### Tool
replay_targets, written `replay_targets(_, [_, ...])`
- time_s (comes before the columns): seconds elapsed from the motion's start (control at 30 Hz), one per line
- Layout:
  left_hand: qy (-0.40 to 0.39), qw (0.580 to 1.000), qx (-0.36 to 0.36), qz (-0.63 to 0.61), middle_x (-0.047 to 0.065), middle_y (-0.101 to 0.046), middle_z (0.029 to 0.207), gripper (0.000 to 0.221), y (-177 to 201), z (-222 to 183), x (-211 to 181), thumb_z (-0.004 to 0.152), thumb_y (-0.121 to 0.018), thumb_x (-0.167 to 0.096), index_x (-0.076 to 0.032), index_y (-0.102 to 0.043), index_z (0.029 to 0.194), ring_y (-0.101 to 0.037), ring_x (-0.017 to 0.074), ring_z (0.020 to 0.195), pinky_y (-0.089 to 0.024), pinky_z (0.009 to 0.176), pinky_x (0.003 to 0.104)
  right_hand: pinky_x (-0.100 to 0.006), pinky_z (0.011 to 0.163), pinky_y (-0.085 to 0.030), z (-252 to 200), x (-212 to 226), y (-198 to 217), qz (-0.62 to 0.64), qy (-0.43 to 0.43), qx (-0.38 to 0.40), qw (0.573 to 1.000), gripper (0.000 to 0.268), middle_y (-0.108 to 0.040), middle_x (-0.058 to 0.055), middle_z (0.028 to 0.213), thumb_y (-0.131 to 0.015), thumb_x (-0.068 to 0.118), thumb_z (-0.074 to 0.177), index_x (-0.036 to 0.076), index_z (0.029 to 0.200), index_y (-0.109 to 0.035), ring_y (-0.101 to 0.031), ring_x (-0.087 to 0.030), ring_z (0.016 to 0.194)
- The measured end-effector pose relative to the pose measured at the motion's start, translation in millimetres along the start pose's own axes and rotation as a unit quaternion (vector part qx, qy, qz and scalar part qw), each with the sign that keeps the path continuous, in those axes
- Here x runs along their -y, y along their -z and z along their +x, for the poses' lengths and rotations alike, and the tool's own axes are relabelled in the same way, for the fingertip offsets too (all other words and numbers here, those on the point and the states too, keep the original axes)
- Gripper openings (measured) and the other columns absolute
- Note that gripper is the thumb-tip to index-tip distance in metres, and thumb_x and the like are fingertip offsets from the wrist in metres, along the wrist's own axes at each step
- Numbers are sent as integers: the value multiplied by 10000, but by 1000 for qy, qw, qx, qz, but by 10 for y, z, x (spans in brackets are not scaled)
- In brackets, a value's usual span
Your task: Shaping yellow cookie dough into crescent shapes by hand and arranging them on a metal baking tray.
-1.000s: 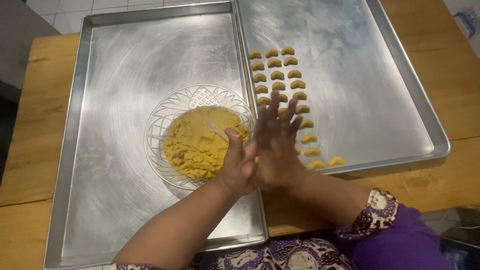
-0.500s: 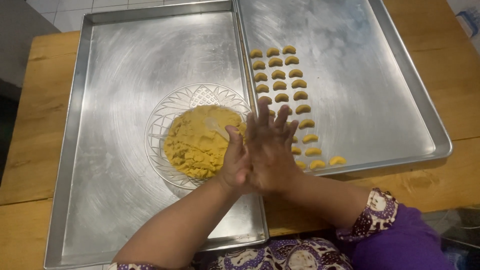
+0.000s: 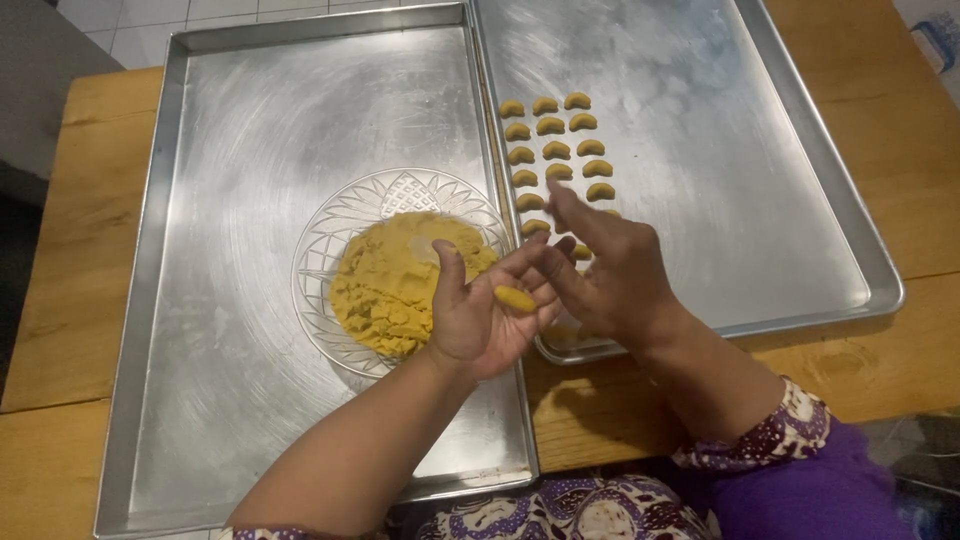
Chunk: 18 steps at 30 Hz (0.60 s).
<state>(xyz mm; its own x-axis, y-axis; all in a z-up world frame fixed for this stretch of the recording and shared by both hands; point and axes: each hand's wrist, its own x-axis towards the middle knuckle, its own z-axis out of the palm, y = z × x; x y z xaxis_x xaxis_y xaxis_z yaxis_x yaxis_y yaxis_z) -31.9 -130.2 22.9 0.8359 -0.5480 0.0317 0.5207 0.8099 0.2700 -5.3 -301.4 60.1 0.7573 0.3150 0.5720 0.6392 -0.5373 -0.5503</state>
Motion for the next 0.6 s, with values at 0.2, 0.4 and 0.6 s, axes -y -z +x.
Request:
replay_targets(0.2, [-6,998,-55,0,143,-246,1685,1264,-81,-42,33,767,-283,-977,-64,-162,1633,-693,143,950,-556,576,196,-335,659,-607,-239,231,-23,81,16,37,996,480,-737,-28,786,-955,268,688,102,1103,-782,-743,-208,701])
replay_targets(0.4, [-11,1000,-17,18,181,-77,1713,1225,162,5,384,821,-240,-970,-107,-11,1660,-410,338,1446,-507,1070,407,-426,721,-607,-454,279,107,38,-42,72,996,251,-733,-134,880,-805,156,858,89,1097,-773,-747,-348,813])
replay_targets(0.6, [-37,907,24,419,221,189,1696,950,-200,97,485,985,-106,-748,-103,201,1611,143,434,1553,38,1233,578,-429,656,-597,-709,130,443,55,-99,120,986,234,-757,-178,822,-767,115,885,47,1109,-757,-749,-351,766])
